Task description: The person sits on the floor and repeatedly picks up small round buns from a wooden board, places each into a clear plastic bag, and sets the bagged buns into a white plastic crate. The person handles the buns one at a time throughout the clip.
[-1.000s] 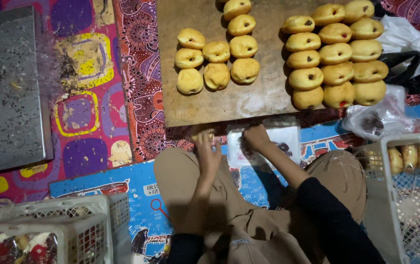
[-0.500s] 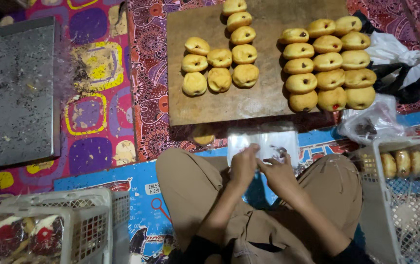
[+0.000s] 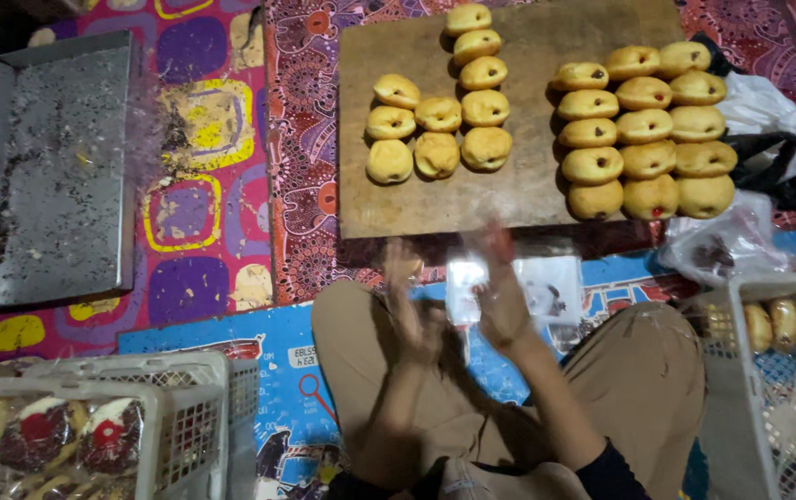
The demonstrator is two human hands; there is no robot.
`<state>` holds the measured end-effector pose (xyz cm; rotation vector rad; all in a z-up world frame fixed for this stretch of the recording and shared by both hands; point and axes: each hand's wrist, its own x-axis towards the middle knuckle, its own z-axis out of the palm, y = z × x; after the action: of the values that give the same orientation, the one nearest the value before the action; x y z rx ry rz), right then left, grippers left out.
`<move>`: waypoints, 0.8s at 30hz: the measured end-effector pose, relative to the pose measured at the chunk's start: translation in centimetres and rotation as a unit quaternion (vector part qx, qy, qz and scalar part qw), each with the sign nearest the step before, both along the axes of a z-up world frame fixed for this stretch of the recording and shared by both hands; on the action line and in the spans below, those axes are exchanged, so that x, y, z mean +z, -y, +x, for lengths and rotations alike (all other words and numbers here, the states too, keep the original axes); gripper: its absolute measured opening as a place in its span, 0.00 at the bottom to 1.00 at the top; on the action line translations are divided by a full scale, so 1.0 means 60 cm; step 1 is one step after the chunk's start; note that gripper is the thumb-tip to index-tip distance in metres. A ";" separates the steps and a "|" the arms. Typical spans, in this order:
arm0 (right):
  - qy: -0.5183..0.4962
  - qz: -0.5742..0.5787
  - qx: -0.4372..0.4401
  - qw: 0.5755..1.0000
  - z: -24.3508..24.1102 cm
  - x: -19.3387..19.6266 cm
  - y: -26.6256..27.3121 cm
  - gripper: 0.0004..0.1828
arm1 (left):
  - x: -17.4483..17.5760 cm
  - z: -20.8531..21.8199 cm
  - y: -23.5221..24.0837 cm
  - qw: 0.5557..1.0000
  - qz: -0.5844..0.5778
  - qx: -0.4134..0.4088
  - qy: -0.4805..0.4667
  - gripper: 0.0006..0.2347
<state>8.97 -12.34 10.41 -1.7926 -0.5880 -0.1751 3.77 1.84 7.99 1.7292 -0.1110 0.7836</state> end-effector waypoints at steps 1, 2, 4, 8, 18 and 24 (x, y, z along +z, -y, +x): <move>0.001 -0.104 0.047 0.993 -0.008 -0.005 -0.028 0.34 | -0.012 0.016 -0.022 0.976 -0.208 -0.063 -0.026 0.34; 0.002 -0.207 0.094 0.974 -0.020 -0.011 -0.053 0.32 | -0.028 0.027 -0.040 0.913 -0.382 -0.133 -0.046 0.29; 0.071 -0.263 0.161 0.949 -0.018 -0.025 -0.091 0.39 | -0.069 0.049 -0.083 0.820 -0.541 -0.152 -0.107 0.23; -0.047 -0.123 0.098 0.986 0.091 -0.049 -0.114 0.24 | -0.146 0.054 -0.225 0.749 -0.661 -0.039 -0.024 0.13; 0.198 -0.377 -0.229 0.875 0.287 -0.119 -0.154 0.30 | -0.156 0.048 -0.261 0.613 -0.790 0.011 0.026 0.15; 0.024 -0.146 -0.105 0.983 0.147 -0.048 -0.083 0.24 | -0.128 0.081 -0.219 0.528 -0.848 -0.035 0.012 0.22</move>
<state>17.82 -7.34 7.52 -2.1412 -0.4747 -0.2895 8.61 14.97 0.31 -0.2186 0.4611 0.4191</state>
